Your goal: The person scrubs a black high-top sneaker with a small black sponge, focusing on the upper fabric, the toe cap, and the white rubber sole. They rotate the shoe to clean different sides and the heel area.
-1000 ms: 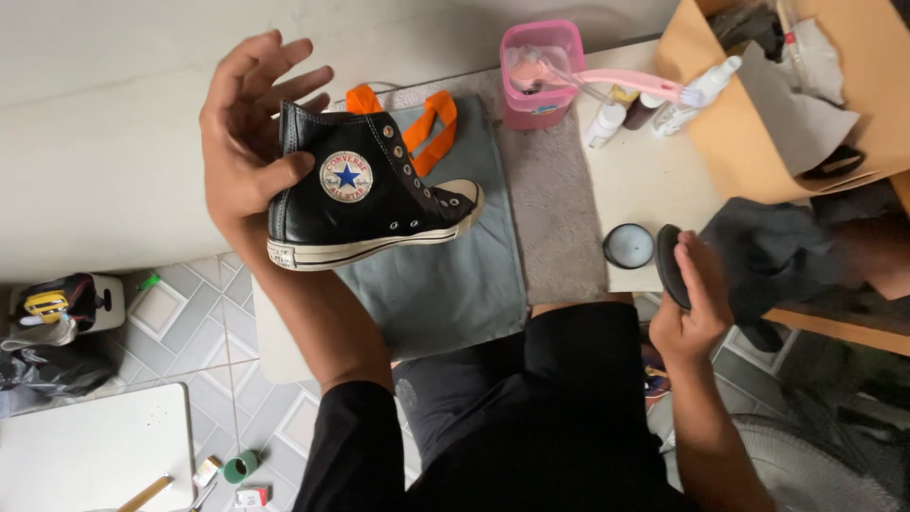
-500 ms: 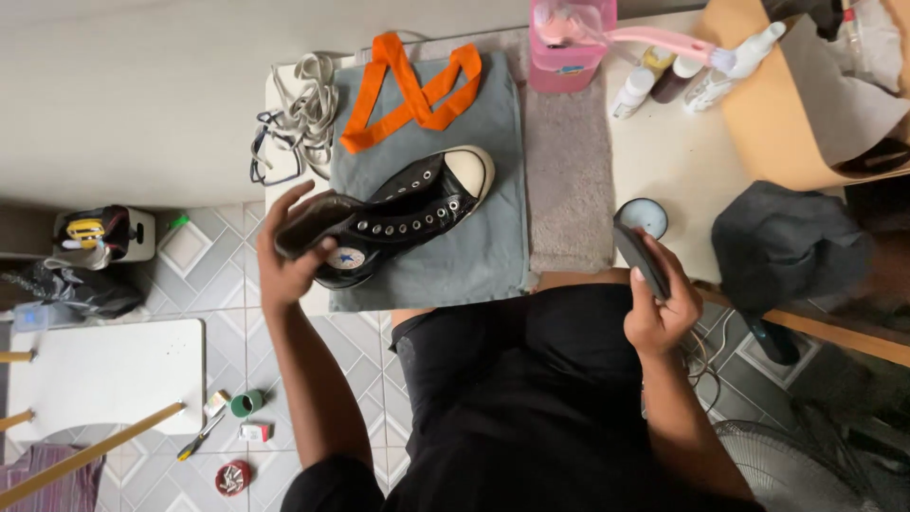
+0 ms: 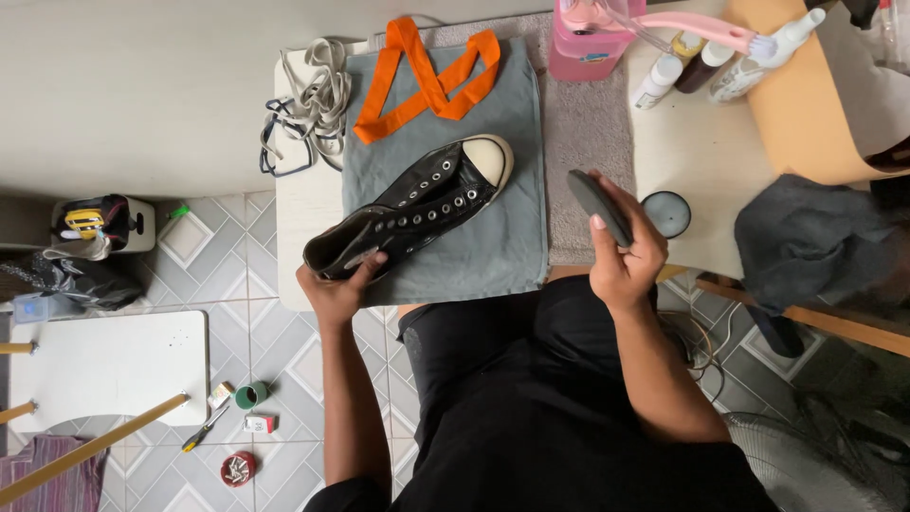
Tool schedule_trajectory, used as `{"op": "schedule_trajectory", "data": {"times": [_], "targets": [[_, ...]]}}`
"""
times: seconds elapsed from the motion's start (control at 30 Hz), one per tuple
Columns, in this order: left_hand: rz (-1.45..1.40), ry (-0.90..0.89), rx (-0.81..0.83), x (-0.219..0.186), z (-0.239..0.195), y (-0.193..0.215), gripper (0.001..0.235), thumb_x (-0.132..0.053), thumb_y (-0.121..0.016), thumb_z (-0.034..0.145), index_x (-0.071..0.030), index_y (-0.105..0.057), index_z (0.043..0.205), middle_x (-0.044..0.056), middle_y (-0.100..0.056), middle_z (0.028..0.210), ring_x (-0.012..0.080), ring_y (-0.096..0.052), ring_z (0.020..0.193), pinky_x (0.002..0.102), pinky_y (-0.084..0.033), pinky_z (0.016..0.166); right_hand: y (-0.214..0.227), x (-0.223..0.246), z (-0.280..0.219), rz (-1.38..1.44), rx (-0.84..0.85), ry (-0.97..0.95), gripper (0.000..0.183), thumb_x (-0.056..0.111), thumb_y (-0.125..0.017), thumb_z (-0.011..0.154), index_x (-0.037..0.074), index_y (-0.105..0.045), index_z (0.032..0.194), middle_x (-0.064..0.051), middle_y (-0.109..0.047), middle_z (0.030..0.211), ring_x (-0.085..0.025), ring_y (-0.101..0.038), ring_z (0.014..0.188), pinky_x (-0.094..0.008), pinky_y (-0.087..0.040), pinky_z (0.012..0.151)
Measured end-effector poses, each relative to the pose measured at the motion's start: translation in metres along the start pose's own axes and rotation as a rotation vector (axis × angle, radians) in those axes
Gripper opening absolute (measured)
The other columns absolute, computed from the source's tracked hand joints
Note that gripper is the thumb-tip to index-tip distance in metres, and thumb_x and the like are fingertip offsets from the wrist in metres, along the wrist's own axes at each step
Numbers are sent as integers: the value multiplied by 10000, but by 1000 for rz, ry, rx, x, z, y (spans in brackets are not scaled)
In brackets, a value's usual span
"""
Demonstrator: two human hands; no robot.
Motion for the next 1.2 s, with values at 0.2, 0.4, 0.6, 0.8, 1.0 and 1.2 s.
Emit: {"op": "schedule_trajectory", "data": {"times": [0.2,0.4,0.6,0.8,1.0,1.2], "targets": [[-148,197,-61,-4,14,-15,437,25,-973,638,-7,-748,1011,132,-748,871,177,-710,791,338,-594,776,30,-3,-5,-100,-15,24,275,-69,-613,1001,-231,-618,1223,-383,-671,1177,-479,-661,1132,-532,-537,965],[-323,476,10,-18,10,-95,363,-22,-939,697,47,-704,965,153,-706,776,209,-686,680,367,-601,627,30,10,4,-251,-8,277,254,-75,-646,996,-194,-659,1219,-354,-661,1258,-546,-592,1223,-578,-474,1059],[-350,513,-32,-12,13,-95,323,-80,-898,781,39,-693,1000,141,-694,788,203,-699,684,349,-600,622,17,-13,-5,-362,-32,316,259,-63,-629,1016,-99,-708,1260,-275,-633,1379,-507,-509,1323,-580,-405,1102],[-392,373,-24,25,4,-86,604,-220,-849,877,18,-568,1356,186,-666,1157,236,-648,1050,422,-589,894,-34,1,-11,-463,19,395,281,-37,-533,1020,-94,-741,1201,-288,-662,1335,-521,-573,1266,-576,-450,1097],[-284,57,273,1,-8,-84,1596,-83,-1071,426,-144,-81,1676,180,-283,1673,281,-279,1505,458,-304,1230,-48,-14,14,-451,161,354,337,-55,-481,1038,-125,-657,1316,-312,-592,1411,-531,-519,1314,-595,-414,1119],[-394,152,280,-6,6,-84,1627,3,-1013,489,-227,101,1652,234,-188,1700,334,-306,1515,468,-372,1244,-87,10,-24,-543,233,516,325,-67,-488,995,-36,-771,1152,-230,-708,1277,-505,-572,1260,-615,-394,1107]]}}
Point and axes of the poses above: each hand's wrist, its own z-axis towards the middle knuckle, its own y-axis out of the back of the hand, x = y × z, the point moved 10 cm from there along z, towards the middle knuckle
